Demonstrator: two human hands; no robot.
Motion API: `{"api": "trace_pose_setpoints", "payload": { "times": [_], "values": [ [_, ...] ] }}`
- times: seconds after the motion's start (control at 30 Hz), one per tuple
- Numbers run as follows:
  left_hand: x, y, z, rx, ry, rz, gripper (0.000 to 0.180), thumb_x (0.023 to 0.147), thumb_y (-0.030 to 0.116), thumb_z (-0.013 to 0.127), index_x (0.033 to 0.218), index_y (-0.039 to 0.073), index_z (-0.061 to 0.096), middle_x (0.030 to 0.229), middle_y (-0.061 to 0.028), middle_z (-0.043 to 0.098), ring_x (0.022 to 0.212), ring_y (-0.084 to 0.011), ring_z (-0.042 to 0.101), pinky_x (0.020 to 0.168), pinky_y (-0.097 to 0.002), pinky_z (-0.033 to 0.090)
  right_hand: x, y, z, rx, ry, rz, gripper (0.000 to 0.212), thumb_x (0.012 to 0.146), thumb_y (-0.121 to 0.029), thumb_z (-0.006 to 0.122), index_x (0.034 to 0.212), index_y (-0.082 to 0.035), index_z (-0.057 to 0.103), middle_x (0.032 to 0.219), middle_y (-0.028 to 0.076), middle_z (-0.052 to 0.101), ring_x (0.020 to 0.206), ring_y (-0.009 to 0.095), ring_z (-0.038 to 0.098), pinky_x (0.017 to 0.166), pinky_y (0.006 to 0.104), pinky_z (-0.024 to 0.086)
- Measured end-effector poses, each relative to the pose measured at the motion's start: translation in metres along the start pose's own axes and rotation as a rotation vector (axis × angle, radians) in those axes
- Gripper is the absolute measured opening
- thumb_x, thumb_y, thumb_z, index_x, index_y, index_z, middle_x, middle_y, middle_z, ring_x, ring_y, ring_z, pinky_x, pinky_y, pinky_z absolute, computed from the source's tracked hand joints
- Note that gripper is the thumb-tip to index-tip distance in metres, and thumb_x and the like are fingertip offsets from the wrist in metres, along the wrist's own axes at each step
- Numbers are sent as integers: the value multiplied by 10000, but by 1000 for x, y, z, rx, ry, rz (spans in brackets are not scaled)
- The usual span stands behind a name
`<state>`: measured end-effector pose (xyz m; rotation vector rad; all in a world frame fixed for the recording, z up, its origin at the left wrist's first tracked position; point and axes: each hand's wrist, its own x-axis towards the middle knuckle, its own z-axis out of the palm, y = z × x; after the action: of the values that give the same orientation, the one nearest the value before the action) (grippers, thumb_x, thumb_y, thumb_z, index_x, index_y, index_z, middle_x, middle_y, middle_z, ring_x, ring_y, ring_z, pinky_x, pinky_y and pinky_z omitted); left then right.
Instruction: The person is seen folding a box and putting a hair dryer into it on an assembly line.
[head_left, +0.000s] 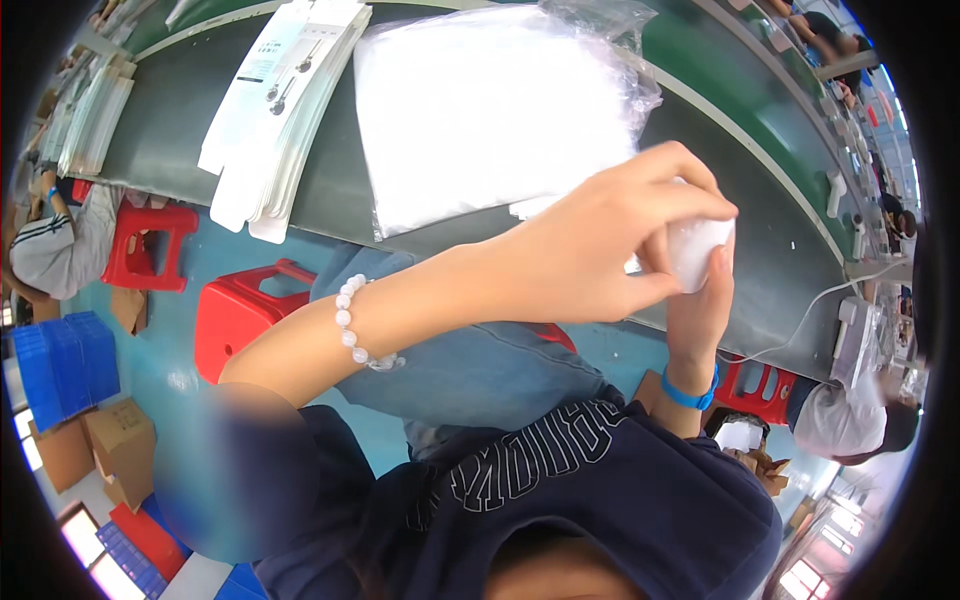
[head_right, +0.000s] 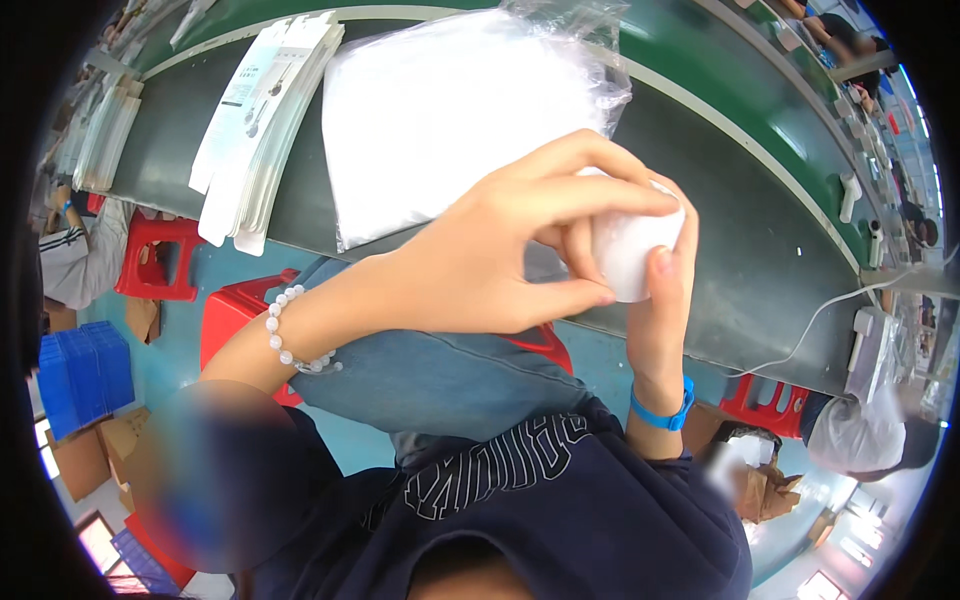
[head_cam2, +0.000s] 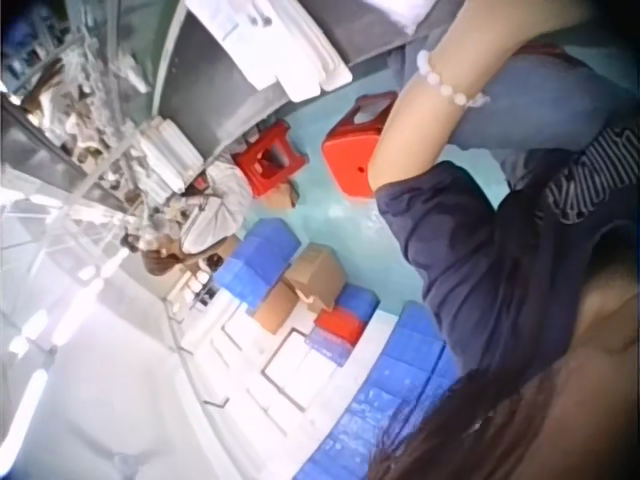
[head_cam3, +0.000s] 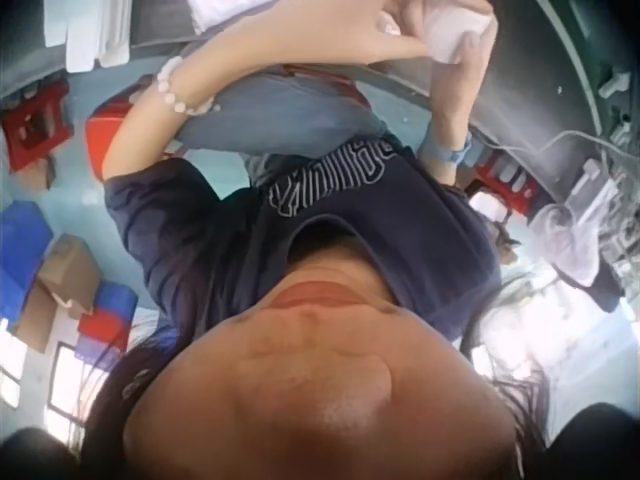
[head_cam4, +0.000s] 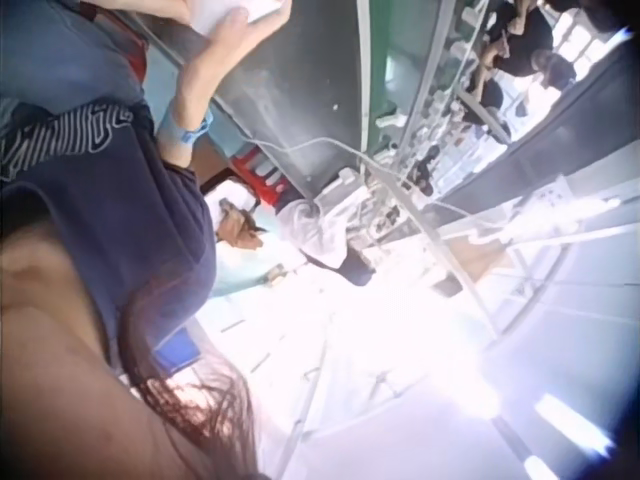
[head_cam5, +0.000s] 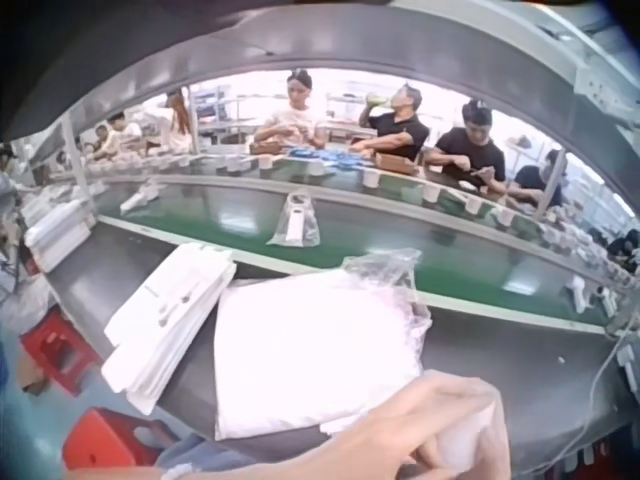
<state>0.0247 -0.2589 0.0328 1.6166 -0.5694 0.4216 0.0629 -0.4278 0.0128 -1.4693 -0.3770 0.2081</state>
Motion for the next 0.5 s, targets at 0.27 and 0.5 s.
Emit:
{"api": "trace_pose_setpoints", "payload": {
  "times": [0.27,0.5],
  "values": [
    [2,17,-3,-109,-104,-122,600,681,-109,705,1245,55,583,1254,-102,475,740,-110,629,721,-254,545,-3,10,10,-277,141,-293,828,841,-676,487,1284,18,399,1197,138,482,1038,191,524,836,308,443],
    [0,26,-1,-102,-57,-118,544,714,-113,693,1230,25,593,1246,-125,483,742,-92,628,713,-250,537,-1,15,19,-144,154,-521,635,884,-418,601,1263,25,348,1321,234,408,1209,281,443,1028,405,343]
  ]
}}
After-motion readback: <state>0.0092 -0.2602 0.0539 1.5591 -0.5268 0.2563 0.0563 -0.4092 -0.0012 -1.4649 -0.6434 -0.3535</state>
